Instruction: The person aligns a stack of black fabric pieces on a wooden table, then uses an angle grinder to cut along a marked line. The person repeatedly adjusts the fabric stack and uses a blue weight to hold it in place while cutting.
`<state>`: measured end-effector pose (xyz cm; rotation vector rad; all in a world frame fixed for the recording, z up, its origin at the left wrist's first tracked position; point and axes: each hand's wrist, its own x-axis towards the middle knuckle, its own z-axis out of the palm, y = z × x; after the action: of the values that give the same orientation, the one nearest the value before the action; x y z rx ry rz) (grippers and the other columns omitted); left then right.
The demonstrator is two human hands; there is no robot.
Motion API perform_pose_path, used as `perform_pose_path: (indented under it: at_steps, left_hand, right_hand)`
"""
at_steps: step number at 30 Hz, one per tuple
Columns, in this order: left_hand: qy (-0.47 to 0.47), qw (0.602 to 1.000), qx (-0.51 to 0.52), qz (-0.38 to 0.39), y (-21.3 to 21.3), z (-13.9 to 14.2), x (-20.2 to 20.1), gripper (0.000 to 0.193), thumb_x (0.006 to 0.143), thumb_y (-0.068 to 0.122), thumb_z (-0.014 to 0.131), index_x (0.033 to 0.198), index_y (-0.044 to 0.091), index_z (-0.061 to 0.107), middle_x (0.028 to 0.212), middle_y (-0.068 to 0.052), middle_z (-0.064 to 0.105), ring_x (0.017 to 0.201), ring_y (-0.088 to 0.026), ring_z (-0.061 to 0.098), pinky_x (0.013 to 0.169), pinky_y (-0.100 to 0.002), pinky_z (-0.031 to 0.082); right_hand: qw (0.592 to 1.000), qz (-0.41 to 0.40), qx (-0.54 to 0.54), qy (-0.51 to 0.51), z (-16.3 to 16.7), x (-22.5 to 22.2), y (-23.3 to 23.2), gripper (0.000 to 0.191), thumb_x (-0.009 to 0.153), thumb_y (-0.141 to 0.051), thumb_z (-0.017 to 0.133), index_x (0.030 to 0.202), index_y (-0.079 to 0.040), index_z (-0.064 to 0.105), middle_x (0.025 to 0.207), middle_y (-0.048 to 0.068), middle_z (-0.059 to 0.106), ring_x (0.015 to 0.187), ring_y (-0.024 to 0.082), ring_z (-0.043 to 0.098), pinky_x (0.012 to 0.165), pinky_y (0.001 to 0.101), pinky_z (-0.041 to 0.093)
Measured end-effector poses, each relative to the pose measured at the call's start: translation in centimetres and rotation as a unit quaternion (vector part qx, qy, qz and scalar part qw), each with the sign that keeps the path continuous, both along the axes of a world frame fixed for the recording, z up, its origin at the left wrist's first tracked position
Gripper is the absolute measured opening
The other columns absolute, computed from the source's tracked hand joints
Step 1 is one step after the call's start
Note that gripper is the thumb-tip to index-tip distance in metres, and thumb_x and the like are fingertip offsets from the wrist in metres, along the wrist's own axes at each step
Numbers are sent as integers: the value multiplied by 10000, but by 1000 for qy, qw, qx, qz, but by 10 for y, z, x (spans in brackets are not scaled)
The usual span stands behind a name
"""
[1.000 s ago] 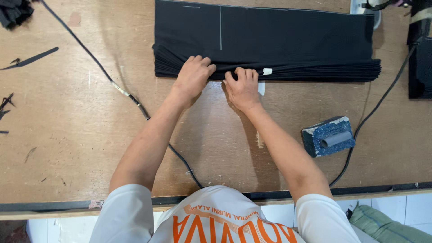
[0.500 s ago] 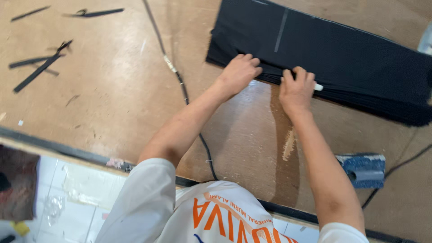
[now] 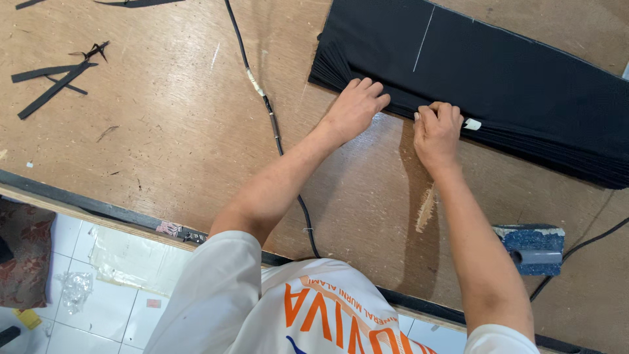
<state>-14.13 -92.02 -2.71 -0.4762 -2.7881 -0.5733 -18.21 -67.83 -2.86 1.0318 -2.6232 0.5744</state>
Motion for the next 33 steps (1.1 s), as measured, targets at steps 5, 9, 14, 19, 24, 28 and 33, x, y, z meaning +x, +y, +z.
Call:
perform_pose_path:
  at_steps: [5,9,14,19,24,28,33]
  left_hand:
    - [45,997,31,60,9,-5,-6,364,851,23,614,1213,44,641,933,-58,645,899,-235,600,814,-381,467]
    - [35,993,24,108,19,-9,-16,381,865,43,638,1245,31,606,874,-46,644,856,-236,614,734,-392,457]
    - [-20,995,-41,91,24,-14,-27,179,883,70,671,1053,100,624,947,-54,637,908,-218,600,790,-380,469]
    - [4,994,-49,95,25,-9,-24,395,843,35,708,1218,83,592,1140,-106,576,924,-221,580,772,-370,479]
    - [-5,990,-56,126,25,6,-33,741,753,-13,719,1444,125,489,1480,-210,427,933,-248,592,702,-370,525]
    - [-56,991,-46,113,24,10,-44,765,772,-21,715,1474,148,464,1553,-193,371,927,-273,601,667,-413,536]
    - [-99,989,-36,106,23,13,-51,748,774,6,729,1460,179,485,1511,-101,427,1023,-281,610,733,-469,550]
  right_hand:
    - [994,-89,-60,-35,-10,-8,-11,141,1047,-165,763,959,-68,710,1028,78,610,988,290,539,895,451,421]
    - [980,-178,-34,-80,-4,-13,-21,245,1038,-221,793,933,-49,655,1083,109,577,1028,286,540,924,465,448]
    - [986,-138,-25,-95,8,-24,-16,464,989,-182,747,1343,47,555,1365,232,425,1220,370,482,993,463,467]
    - [973,-145,20,-180,21,-46,-15,513,1020,-228,701,1420,59,555,1402,225,456,1209,393,513,998,466,458]
    - [935,-216,59,-275,38,-60,-20,409,1042,-286,653,1358,-27,636,1336,174,528,1149,340,618,970,440,501]
    - [928,-223,125,-271,44,-61,-24,412,999,-314,696,1304,-39,660,1266,182,536,1107,334,603,919,446,511]
    - [946,-175,180,-205,48,-59,-21,388,964,-313,749,1213,-20,699,1205,197,534,1118,339,524,874,450,491]
